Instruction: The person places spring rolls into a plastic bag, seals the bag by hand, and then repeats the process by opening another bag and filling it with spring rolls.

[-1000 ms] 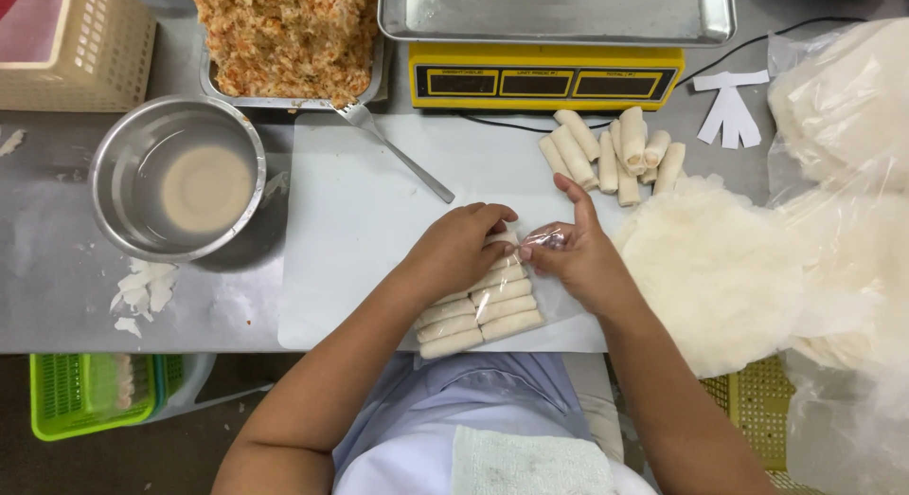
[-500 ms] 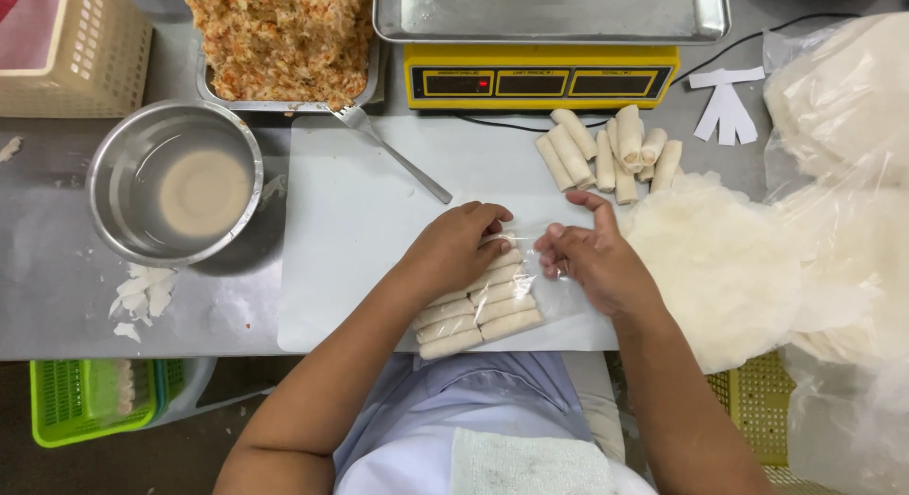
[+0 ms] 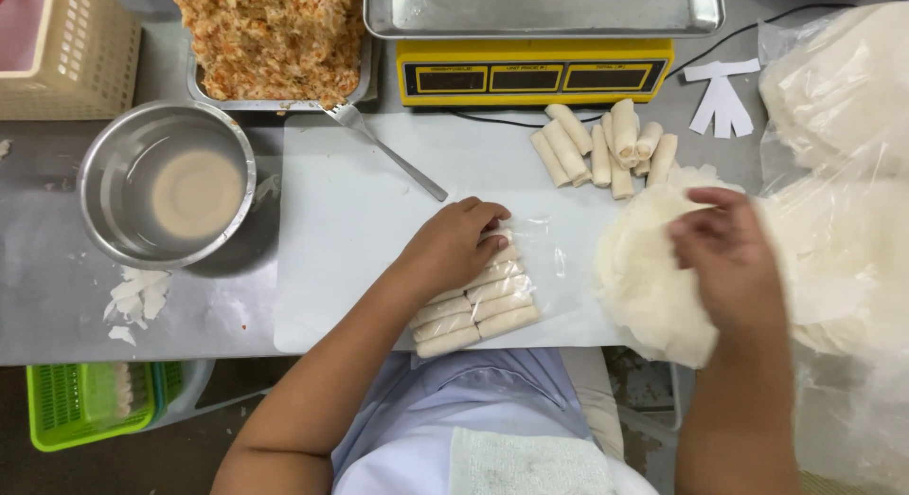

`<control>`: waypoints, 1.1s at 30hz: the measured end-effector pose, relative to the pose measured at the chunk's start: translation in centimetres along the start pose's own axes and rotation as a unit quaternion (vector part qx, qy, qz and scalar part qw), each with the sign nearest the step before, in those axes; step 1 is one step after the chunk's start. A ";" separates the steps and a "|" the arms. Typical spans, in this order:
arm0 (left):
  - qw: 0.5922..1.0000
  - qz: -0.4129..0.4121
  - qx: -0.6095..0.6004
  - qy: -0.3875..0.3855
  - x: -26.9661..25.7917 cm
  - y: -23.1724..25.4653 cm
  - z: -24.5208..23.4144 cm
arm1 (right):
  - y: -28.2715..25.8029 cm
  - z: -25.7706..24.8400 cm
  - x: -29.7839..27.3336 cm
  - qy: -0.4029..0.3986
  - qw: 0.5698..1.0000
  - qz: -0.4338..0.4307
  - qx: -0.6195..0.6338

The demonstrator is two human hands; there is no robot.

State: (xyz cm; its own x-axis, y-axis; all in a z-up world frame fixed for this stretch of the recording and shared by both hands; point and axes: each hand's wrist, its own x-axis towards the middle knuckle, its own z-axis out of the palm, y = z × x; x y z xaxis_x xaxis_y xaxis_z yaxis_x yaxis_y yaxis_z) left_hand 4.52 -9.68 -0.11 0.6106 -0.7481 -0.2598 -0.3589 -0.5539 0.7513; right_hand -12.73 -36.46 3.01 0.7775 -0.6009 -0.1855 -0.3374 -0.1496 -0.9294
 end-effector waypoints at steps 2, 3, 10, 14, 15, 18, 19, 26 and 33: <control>0.999 -0.001 0.045 -0.011 0.9 0.9 0.3 | -1.3 -1.3 -2.4 0.035 0.998 -0.055 -0.007; 0.996 -0.003 0.091 -0.021 1.4 1.4 0.4 | -2.0 -1.9 -3.5 0.070 0.991 -0.111 -0.013; 0.983 0.039 0.178 -0.017 2.8 3.1 0.8 | -0.5 4.0 -5.2 -0.057 0.996 -0.020 -0.062; 0.991 0.018 0.130 -0.037 2.5 3.3 0.5 | 0.2 6.5 -2.7 -0.127 0.945 -0.057 -0.296; 0.990 0.009 0.130 -0.054 2.6 3.2 0.5 | -0.1 6.7 -2.1 -0.138 0.934 -0.081 -0.319; 0.992 0.005 0.109 -0.061 3.1 2.9 0.4 | -0.6 6.9 -0.4 -0.165 0.944 -0.023 -0.283; 0.992 0.007 0.111 -0.058 3.1 3.1 0.0 | -1.1 7.0 -0.2 -0.162 0.945 -0.027 -0.283; 0.989 -0.006 0.093 -0.112 2.8 4.2 -1.1 | -1.2 7.0 0.3 -0.253 0.927 0.002 -0.276; 0.984 -0.078 0.053 -0.152 4.2 3.4 -0.9 | -4.8 -0.9 -3.7 -0.191 0.895 0.009 -0.404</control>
State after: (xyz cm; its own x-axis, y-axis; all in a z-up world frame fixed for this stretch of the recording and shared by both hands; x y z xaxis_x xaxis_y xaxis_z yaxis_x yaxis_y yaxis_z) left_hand 6.50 -14.40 1.87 0.4309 -0.7168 -0.5482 -0.3595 -0.6935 0.6243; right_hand -14.46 -34.18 8.49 0.8403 -0.3197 -0.4378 -0.5056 -0.7534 -0.4203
